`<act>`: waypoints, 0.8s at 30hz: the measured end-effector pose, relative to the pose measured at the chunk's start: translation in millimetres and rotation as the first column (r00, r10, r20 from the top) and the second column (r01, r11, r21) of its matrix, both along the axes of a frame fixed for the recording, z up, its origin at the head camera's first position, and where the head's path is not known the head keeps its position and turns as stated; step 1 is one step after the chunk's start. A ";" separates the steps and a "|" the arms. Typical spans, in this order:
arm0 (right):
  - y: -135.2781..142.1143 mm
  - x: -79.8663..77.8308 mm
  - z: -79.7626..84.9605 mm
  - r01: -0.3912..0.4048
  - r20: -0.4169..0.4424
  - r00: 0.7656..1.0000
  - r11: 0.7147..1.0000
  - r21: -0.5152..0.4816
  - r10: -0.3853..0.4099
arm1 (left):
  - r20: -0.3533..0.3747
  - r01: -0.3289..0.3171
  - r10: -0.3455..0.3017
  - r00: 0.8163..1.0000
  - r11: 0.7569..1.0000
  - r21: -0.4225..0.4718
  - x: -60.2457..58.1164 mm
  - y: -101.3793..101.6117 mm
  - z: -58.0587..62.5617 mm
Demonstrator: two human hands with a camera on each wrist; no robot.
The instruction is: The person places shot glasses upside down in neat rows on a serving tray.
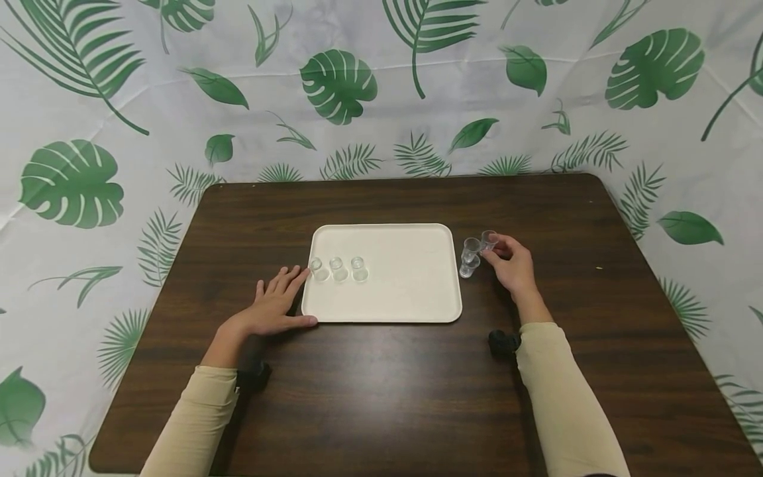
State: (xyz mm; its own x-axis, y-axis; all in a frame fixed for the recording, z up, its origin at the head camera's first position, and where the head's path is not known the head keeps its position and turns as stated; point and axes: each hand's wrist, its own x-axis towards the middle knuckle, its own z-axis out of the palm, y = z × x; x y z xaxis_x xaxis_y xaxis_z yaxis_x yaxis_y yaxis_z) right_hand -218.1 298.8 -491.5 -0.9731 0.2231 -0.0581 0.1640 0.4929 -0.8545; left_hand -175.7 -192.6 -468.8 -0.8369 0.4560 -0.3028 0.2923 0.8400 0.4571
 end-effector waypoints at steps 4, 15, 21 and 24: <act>2.2 0.0 2.3 0.023 0.004 1.000 1.000 -0.007 -0.023 | -0.001 -0.002 0.002 1.000 1.000 0.005 -0.9 0.1 -1.4; 9.8 -2.6 11.9 0.056 0.006 0.998 0.973 -0.222 -0.057 | 0.002 -0.001 0.001 1.000 1.000 0.005 -2.2 0.8 -1.5; 10.6 -3.0 18.8 0.053 -0.034 0.997 0.950 -0.307 -0.066 | 0.013 -0.001 0.001 1.000 1.000 -0.005 -1.7 2.2 0.5; 7.6 -4.8 26.2 0.058 -0.062 0.995 0.958 -0.279 -0.078 | 0.007 -0.002 0.002 1.000 1.000 -0.002 -1.9 1.1 -1.3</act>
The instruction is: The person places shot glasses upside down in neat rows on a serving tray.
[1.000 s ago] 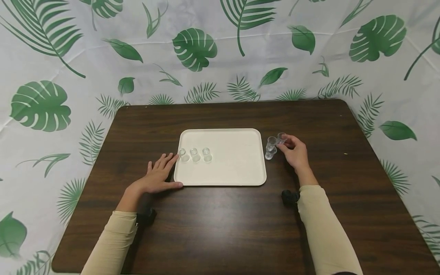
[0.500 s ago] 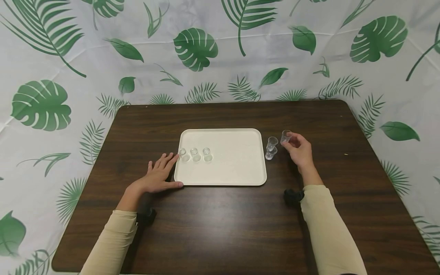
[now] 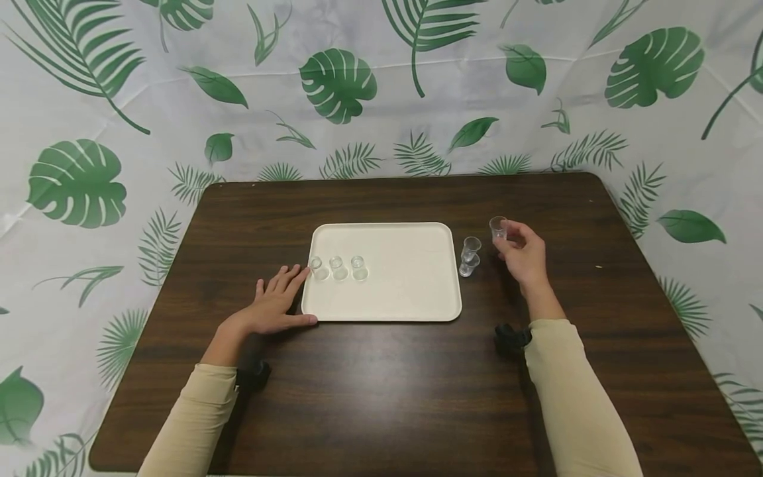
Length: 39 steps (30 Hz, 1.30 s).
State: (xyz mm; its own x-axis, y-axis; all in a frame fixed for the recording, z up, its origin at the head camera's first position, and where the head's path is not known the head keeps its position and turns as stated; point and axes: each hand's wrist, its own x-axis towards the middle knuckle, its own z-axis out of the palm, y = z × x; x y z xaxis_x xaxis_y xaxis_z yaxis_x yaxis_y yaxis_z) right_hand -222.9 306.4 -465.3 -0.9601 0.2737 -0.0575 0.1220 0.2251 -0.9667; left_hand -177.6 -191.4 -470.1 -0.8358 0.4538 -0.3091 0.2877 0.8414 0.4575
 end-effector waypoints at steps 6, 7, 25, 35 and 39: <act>-16.7 -4.1 24.2 0.009 -0.060 0.998 0.995 0.103 -0.003 | -0.004 -0.002 0.002 1.000 1.000 0.005 0.9 -1.6 1.1; -20.0 -5.2 27.8 0.003 -0.085 0.996 0.991 0.136 0.009 | -0.003 -0.001 0.001 1.000 1.000 0.005 1.2 -1.6 1.9; -101.8 -6.0 51.8 -0.308 -0.116 0.870 0.713 0.630 0.479 | -0.016 0.000 0.000 1.000 0.999 0.032 2.3 -2.9 -5.4; -139.9 0.0 35.5 -0.345 -0.011 0.760 0.418 0.840 0.649 | -0.003 -0.002 0.002 1.000 1.000 0.008 3.1 0.6 -1.5; -150.9 0.1 27.2 -0.328 0.006 0.715 0.328 0.886 0.699 | -0.008 0.001 -0.001 1.000 1.000 0.004 3.2 2.3 1.0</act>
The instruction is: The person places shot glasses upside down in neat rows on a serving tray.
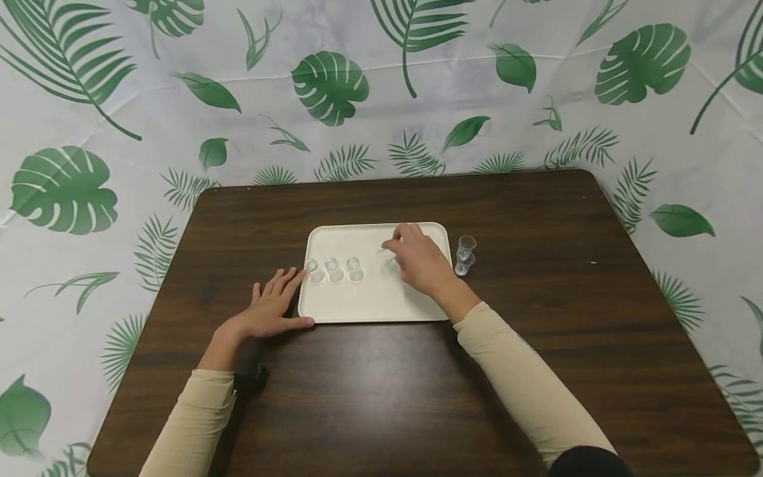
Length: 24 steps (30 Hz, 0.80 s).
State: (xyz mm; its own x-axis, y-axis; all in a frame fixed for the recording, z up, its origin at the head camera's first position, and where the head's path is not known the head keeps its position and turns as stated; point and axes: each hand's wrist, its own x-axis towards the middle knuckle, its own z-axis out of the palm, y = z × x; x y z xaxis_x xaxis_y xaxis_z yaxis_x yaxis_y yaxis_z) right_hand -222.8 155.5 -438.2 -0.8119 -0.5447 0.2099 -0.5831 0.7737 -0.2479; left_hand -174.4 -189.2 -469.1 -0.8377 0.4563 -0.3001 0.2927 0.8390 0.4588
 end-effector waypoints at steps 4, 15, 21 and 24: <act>-11.1 0.1 -5.9 -0.044 -0.042 0.998 0.995 0.089 0.048 | -0.009 0.001 -0.001 1.000 1.000 0.013 -0.4 -0.7 -1.3; -28.3 3.7 -12.5 -0.151 -0.195 0.955 0.934 0.324 0.222 | -0.010 0.000 0.000 1.000 1.000 0.009 -0.6 0.4 -0.6; -34.8 5.3 -14.7 -0.161 -0.232 0.937 0.912 0.378 0.261 | -0.009 -0.001 0.001 1.000 1.000 -0.004 -0.5 0.5 0.0; -36.7 5.9 -16.2 -0.157 -0.223 0.939 0.905 0.396 0.261 | -0.004 -0.002 0.002 1.000 1.000 -0.004 -0.6 -0.1 -0.4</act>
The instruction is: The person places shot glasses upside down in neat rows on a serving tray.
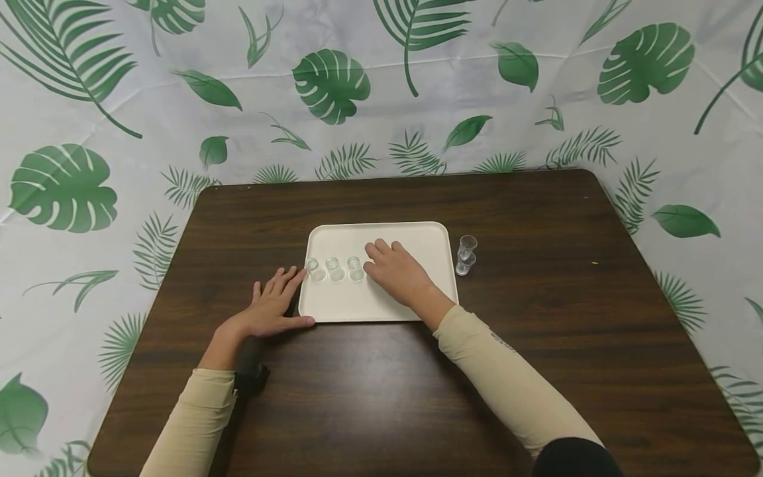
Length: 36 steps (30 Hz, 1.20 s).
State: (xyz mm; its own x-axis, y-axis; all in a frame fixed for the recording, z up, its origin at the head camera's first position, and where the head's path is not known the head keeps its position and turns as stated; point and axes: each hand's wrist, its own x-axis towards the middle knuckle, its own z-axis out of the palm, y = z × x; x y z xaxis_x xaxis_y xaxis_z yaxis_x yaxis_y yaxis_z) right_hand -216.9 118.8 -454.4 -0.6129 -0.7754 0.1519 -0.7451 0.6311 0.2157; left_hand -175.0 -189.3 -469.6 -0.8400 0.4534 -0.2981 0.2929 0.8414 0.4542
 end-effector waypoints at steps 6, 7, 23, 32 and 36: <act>-3.1 2.1 -2.2 0.000 -0.013 1.000 0.999 0.032 0.000 | -0.006 0.001 -0.001 1.000 1.000 0.023 -0.5 -2.1 -6.7; -3.7 2.1 -2.0 -0.003 -0.017 1.000 0.999 0.034 0.003 | -0.003 0.000 0.001 1.000 1.000 0.020 -1.0 -2.4 -8.0; -4.9 3.1 -2.8 0.004 -0.002 1.000 1.000 0.016 -0.004 | 0.002 0.001 -0.001 1.000 1.000 0.013 -1.0 -2.7 -9.2; -2.8 7.0 -0.3 0.033 0.074 0.997 0.997 -0.067 -0.029 | -0.002 -0.003 0.003 1.000 1.000 0.017 -0.4 -2.9 -9.1; -0.6 10.0 1.4 0.050 0.108 0.993 0.992 -0.115 -0.037 | 0.014 -0.005 0.005 1.000 1.000 0.000 -1.7 -3.7 -12.7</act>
